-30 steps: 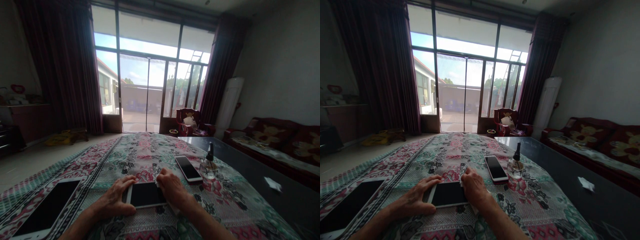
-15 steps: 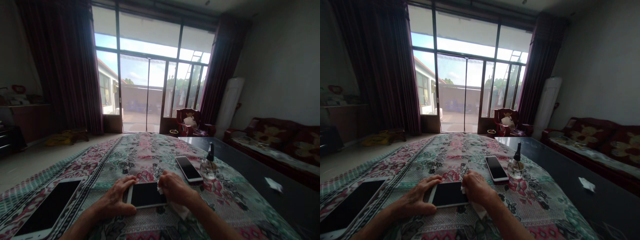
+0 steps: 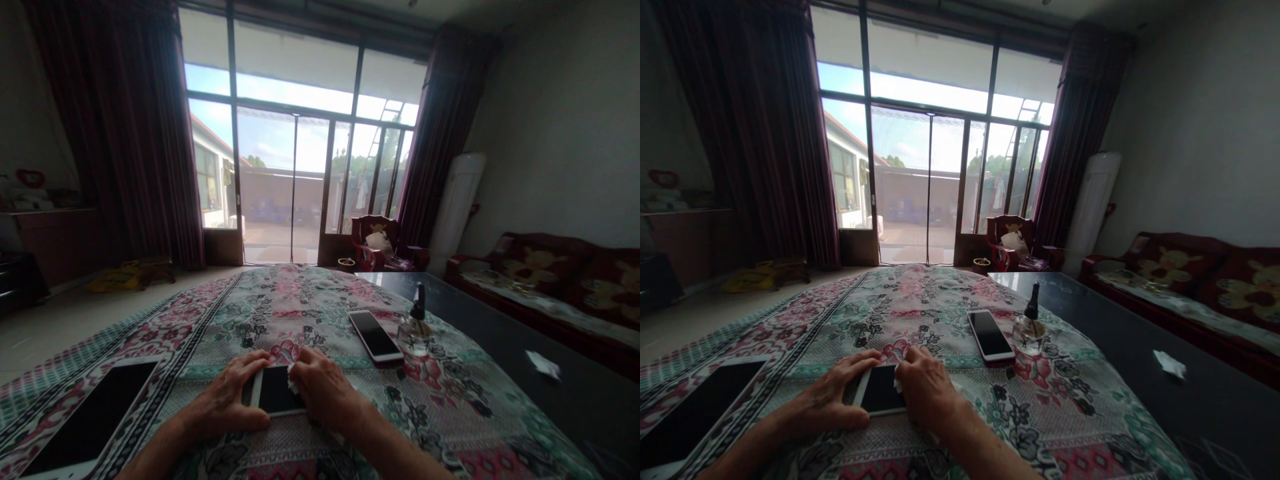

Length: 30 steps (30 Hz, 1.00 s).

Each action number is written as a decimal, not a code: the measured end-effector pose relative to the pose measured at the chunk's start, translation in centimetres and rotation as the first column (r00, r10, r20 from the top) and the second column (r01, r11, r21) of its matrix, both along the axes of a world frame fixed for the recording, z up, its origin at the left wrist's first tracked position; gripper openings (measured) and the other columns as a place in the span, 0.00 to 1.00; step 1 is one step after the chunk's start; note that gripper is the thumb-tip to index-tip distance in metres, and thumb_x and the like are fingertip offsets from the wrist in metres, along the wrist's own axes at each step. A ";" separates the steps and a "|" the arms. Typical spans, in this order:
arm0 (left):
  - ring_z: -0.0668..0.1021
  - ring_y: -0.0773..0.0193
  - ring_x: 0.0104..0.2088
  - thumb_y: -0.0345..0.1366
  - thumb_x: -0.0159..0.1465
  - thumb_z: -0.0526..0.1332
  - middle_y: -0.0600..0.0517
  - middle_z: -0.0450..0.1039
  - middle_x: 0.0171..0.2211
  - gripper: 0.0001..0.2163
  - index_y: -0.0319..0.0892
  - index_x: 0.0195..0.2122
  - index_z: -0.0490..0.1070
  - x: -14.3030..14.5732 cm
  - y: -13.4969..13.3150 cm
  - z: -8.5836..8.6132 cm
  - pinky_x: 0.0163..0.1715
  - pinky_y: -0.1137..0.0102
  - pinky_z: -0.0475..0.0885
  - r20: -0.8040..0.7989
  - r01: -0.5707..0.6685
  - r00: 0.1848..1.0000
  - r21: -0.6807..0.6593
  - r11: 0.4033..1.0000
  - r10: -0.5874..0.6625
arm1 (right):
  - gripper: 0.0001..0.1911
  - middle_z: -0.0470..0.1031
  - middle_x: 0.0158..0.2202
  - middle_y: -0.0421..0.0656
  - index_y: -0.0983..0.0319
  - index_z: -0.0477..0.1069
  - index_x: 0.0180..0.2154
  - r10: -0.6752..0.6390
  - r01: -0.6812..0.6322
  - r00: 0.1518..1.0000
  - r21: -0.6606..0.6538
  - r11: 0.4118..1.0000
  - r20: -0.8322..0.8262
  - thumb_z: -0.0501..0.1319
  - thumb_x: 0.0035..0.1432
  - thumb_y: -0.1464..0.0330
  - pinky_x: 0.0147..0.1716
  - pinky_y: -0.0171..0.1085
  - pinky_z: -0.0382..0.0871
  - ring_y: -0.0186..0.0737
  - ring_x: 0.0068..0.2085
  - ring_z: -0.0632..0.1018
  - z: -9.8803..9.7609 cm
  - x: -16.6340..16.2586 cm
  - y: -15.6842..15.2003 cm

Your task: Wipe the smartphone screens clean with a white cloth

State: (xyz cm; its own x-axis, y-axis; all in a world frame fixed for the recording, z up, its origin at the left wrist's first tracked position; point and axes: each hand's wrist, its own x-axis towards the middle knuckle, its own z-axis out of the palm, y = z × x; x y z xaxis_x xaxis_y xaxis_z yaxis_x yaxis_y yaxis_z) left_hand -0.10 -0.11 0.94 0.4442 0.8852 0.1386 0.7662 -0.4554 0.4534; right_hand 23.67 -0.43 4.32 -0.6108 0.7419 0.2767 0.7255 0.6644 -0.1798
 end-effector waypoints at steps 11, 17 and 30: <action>0.60 0.49 0.63 0.48 0.47 0.70 0.49 0.58 0.63 0.37 0.48 0.58 0.63 -0.4 0.3 -0.8 0.62 0.60 0.56 0.034 0.017 0.999 0.034 0.999 -0.018 | 0.12 0.71 0.37 0.43 0.61 0.74 0.36 -0.064 0.062 0.998 -0.063 0.996 -0.019 0.53 0.55 0.75 0.36 0.31 0.61 0.34 0.36 0.71 0.8 2.3 1.0; 0.59 0.49 0.63 0.49 0.48 0.69 0.48 0.58 0.63 0.37 0.46 0.59 0.62 -0.5 0.2 -0.8 0.62 0.60 0.57 0.042 0.014 0.999 0.035 0.999 -0.016 | 0.11 0.71 0.36 0.43 0.63 0.73 0.33 -0.196 0.196 0.981 -0.030 0.980 0.001 0.52 0.57 0.75 0.33 0.31 0.60 0.34 0.35 0.71 0.4 3.0 1.7; 0.59 0.47 0.63 0.45 0.46 0.69 0.50 0.58 0.63 0.36 0.48 0.58 0.63 0.1 -0.1 0.2 0.62 0.58 0.56 0.012 -0.013 1.000 -0.023 1.000 0.013 | 0.10 0.71 0.38 0.43 0.60 0.74 0.35 0.006 -0.006 0.999 0.000 1.000 0.047 0.54 0.57 0.72 0.33 0.32 0.61 0.38 0.38 0.72 0.3 -0.3 -0.1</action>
